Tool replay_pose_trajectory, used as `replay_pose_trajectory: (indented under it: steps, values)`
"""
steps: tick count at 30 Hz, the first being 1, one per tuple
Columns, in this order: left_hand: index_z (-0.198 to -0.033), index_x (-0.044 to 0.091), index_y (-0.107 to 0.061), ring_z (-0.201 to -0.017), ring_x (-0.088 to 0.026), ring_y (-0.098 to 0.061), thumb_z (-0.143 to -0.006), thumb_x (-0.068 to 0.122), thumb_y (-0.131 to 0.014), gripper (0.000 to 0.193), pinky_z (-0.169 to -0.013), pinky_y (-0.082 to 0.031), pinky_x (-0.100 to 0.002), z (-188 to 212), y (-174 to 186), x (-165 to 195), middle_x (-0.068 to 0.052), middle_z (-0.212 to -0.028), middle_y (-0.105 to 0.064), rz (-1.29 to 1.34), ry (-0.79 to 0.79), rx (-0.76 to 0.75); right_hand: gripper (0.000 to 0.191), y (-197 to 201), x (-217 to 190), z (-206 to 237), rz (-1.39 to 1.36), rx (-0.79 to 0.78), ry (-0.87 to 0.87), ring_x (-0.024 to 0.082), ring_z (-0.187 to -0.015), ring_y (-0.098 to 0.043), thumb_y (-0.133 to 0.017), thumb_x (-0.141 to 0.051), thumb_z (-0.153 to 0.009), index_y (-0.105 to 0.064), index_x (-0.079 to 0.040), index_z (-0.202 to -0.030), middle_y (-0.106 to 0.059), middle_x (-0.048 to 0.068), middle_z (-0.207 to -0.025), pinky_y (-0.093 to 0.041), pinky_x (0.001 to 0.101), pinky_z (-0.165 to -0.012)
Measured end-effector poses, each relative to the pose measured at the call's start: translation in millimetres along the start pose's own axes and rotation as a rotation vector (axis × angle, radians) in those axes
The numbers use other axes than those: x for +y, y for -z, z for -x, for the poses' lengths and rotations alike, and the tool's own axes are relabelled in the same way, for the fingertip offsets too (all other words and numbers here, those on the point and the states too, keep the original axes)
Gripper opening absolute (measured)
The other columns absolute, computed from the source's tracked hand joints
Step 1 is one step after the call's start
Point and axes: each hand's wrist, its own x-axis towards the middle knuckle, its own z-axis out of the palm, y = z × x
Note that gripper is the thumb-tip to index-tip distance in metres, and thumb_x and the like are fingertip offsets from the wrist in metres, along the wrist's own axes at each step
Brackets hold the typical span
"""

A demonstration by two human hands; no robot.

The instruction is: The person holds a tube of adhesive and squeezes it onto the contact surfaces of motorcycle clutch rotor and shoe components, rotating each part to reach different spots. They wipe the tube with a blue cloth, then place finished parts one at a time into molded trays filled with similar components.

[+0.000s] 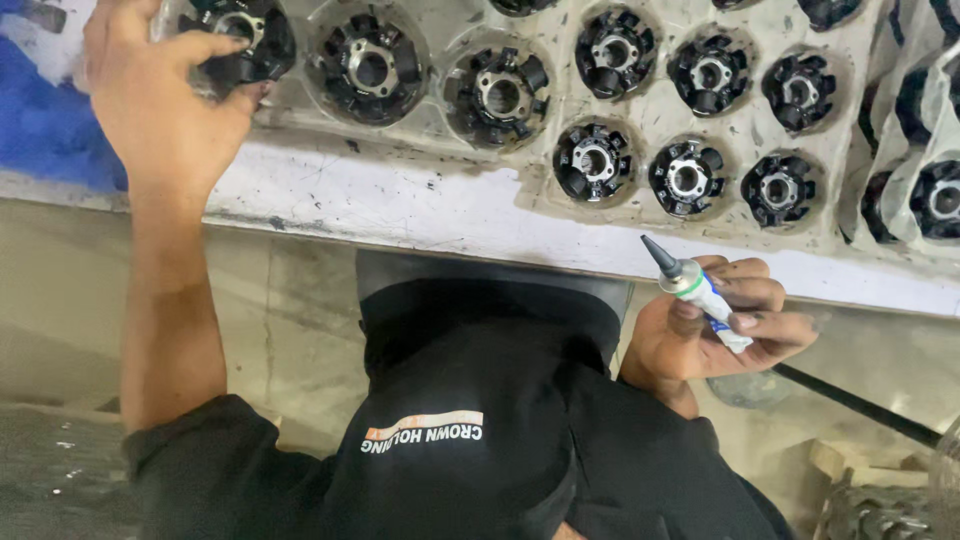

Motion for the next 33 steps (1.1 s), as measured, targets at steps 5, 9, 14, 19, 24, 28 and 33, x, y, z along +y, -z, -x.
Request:
replay_pose_trajectory:
  steps: [5, 9, 14, 19, 24, 28, 33]
  values:
    - [-0.126, 0.010, -0.077, -0.143, -0.040, -0.055, -0.081, 0.009, -0.089, 0.047, -0.118, -0.046, -0.047, 1.0, -0.7, -5.4, -0.023, -0.149, -0.057, 0.271, 0.093, -0.015, 0.049, 11.4, -6.4, 1.1, -0.013, -0.031, -0.091, 0.018, -0.079, -0.057, -0.088, -0.007, -0.090, -0.041, -0.012, -0.106, -0.056, 0.008, -0.084, -0.055, 0.0303, -0.074]
    - [-0.135, 0.007, -0.069, -0.146, -0.038, -0.056, -0.084, 0.003, -0.086, 0.054, -0.123, -0.047, -0.045, -0.1, -6.2, 1.4, -0.021, -0.151, -0.059, 0.417, 0.148, 0.073, 0.047, 16.5, -1.9, 6.1, -0.006, -0.032, -0.157, 0.021, -0.081, -0.061, -0.086, -0.003, -0.091, -0.043, -0.012, -0.107, -0.058, 0.009, -0.085, -0.056, 0.0322, -0.077]
    - [-0.130, -0.001, -0.063, -0.137, -0.036, -0.059, -0.106, -0.003, -0.082, 0.031, -0.120, -0.044, -0.047, 8.5, -18.5, 63.9, -0.019, -0.144, -0.066, 0.304, 0.171, 0.434, 0.040, 14.0, -1.0, 15.5, -0.195, -0.050, -0.526, 0.019, -0.087, -0.060, -0.082, 0.000, -0.098, -0.045, -0.010, -0.111, -0.059, 0.008, -0.098, -0.052, 0.0325, -0.080]
    - [-0.112, 0.006, -0.061, -0.114, -0.028, -0.067, -0.092, 0.002, -0.070, 0.023, -0.106, -0.048, -0.048, 37.0, -42.8, 160.5, -0.007, -0.113, -0.071, 0.393, -0.039, 0.441, 0.036, 2.3, 1.6, 25.4, -0.387, -0.097, -0.824, 0.024, -0.094, -0.067, -0.074, -0.002, -0.097, -0.045, -0.010, -0.115, -0.060, 0.009, -0.108, -0.058, 0.0418, -0.084]
    - [-0.108, 0.010, -0.071, -0.096, -0.024, -0.065, -0.091, 0.004, -0.075, 0.017, -0.086, -0.049, -0.046, 58.3, -19.2, 110.5, -0.004, -0.098, -0.067, 0.070, 0.006, 0.422, 0.031, -1.8, 10.2, 33.9, -0.425, -0.204, -0.968, 0.026, -0.099, -0.068, -0.072, -0.003, -0.099, -0.046, -0.009, -0.115, -0.062, 0.011, -0.108, -0.059, 0.0421, -0.085]
    - [-0.120, 0.010, -0.071, -0.101, -0.031, -0.062, -0.090, -0.001, -0.075, 0.031, -0.090, -0.051, -0.045, 85.9, 30.2, 43.0, -0.010, -0.114, -0.068, -0.084, 0.438, 0.261, 0.028, -14.0, 21.7, 46.3, -0.469, -0.253, -1.072, 0.025, -0.099, -0.068, -0.069, -0.001, -0.101, -0.046, -0.008, -0.116, -0.061, 0.010, -0.109, -0.060, 0.0426, -0.085]
    - [-0.124, 0.001, -0.067, -0.100, -0.037, -0.059, -0.076, -0.006, -0.080, 0.050, -0.082, -0.046, -0.048, 102.1, 44.2, -11.0, -0.012, -0.109, -0.066, -0.202, 0.431, 0.191, 0.025, -38.9, 30.0, 58.5, -0.470, -0.333, -1.162, 0.024, -0.097, -0.069, -0.067, 0.000, -0.101, -0.047, -0.008, -0.116, -0.063, 0.011, -0.111, -0.061, 0.0425, -0.083]
